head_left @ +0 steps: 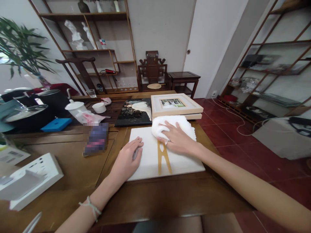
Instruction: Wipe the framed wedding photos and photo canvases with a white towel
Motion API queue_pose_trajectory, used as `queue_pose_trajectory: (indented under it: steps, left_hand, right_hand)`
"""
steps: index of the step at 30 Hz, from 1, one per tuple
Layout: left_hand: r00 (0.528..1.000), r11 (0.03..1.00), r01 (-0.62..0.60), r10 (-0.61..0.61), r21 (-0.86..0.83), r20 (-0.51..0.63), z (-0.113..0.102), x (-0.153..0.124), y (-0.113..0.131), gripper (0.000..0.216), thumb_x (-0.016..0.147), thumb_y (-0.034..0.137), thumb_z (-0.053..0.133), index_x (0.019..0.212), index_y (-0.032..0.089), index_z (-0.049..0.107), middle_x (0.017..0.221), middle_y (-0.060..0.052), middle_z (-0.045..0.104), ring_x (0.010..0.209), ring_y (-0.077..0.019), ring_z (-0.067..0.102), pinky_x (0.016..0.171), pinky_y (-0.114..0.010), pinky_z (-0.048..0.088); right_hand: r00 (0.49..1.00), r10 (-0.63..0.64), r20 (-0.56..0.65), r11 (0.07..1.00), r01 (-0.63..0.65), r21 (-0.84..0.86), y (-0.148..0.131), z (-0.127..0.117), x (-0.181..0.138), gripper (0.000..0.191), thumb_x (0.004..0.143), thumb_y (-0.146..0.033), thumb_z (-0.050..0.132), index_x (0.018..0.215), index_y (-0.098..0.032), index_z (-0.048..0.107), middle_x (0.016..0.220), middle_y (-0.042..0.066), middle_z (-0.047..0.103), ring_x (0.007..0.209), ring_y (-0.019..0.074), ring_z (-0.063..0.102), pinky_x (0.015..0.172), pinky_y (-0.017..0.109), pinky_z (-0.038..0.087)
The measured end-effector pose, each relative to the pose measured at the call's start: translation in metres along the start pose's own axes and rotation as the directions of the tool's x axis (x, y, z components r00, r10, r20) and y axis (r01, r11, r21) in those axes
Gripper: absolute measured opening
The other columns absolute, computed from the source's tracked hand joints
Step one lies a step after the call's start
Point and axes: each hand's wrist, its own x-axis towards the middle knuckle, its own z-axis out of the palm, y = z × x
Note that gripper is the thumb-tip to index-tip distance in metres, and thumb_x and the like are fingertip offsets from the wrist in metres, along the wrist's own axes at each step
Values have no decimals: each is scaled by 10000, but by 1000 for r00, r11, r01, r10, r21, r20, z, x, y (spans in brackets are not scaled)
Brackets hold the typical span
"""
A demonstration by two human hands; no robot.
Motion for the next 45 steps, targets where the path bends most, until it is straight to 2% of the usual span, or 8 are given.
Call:
queue_pose_trajectory:
  steps: [5, 11, 16, 24, 29, 33, 37, 45]
  left_hand:
    - [1000, 1000, -2, 2, -2, 4, 1, 0, -1, 241, 864, 249, 438, 975, 143, 624, 1207, -142, 616, 1200, -250, 515, 1020, -430, 408]
    - [1000, 1000, -2, 2, -11, -7, 2, -1, -1, 237, 861, 242, 438, 977, 143, 620, 1205, -138, 618, 1201, -251, 514, 1029, -437, 400]
    - [1000, 1000, -3, 3, -4, -11, 2, -1, -1, 234, 859, 240, 439, 977, 142, 616, 1202, -138, 619, 1202, -253, 513, 1031, -442, 398]
    - [1000, 1000, 1, -1, -20, -12, 3, -1, -2, 239, 864, 246, 437, 977, 142, 620, 1201, -133, 621, 1204, -247, 511, 1027, -431, 403]
    - [1000, 1000, 4, -4, -22, -18, 2, -2, -1, 227, 861, 247, 442, 958, 149, 622, 1190, -131, 628, 1194, -250, 520, 1016, -437, 411]
    - [1000, 1000, 6, -7, -19, -14, 2, -1, -1, 229, 859, 246, 444, 963, 146, 622, 1185, -134, 630, 1192, -249, 522, 1016, -432, 412]
    - [1000, 1000, 11, -11, -12, -14, 3, -1, -3, 238, 857, 250, 446, 976, 142, 622, 1201, -137, 621, 1194, -249, 520, 1021, -431, 406]
    - [1000, 1000, -9, 9, 12, 7, 2, -1, -3, 245, 847, 228, 432, 963, 129, 623, 1208, -155, 613, 1196, -255, 518, 1023, -443, 403]
  right_hand:
    - [999, -19, 44, 1000, 19, 1, -7, -6, -15, 393, 953, -388, 323, 1193, -195, 567, 1437, 114, 368, 1347, 326, 226, 1041, 608, 178]
    - [977, -115, 179, 990, 98, 103, -43, -33, -74, 278, 926, -358, 424, 1016, -221, 648, 1427, 62, 391, 1345, 324, 233, 1058, 584, 196]
    - [955, -139, 261, 973, 83, 217, -50, -55, -101, 297, 923, -414, 427, 1097, -264, 616, 1347, 41, 493, 1284, 255, 369, 1061, 451, 292]
    - [978, 90, 190, 977, -124, 173, 12, -41, -55, 552, 922, -552, 264, 1268, -196, 505, 1413, 73, 409, 1330, 301, 275, 1071, 462, 241]
    - [990, 114, 88, 975, -128, 183, 21, -28, -18, 476, 933, -520, 263, 1192, -220, 526, 1311, 74, 513, 1277, 297, 357, 1039, 457, 255]
    - [998, 59, 15, 988, -61, 142, 9, -16, -8, 455, 956, -456, 244, 1097, -189, 584, 1246, 96, 561, 1248, 289, 393, 1044, 470, 232]
    - [997, 73, -8, 991, -71, 117, -20, -4, -25, 475, 959, -429, 253, 1114, -134, 591, 1311, 160, 506, 1309, 317, 309, 1060, 530, 187]
    - [958, -269, 95, 961, 260, 100, -76, -1, -90, 253, 842, -384, 529, 970, -213, 663, 1452, 78, 352, 1352, 383, 162, 1057, 634, 58]
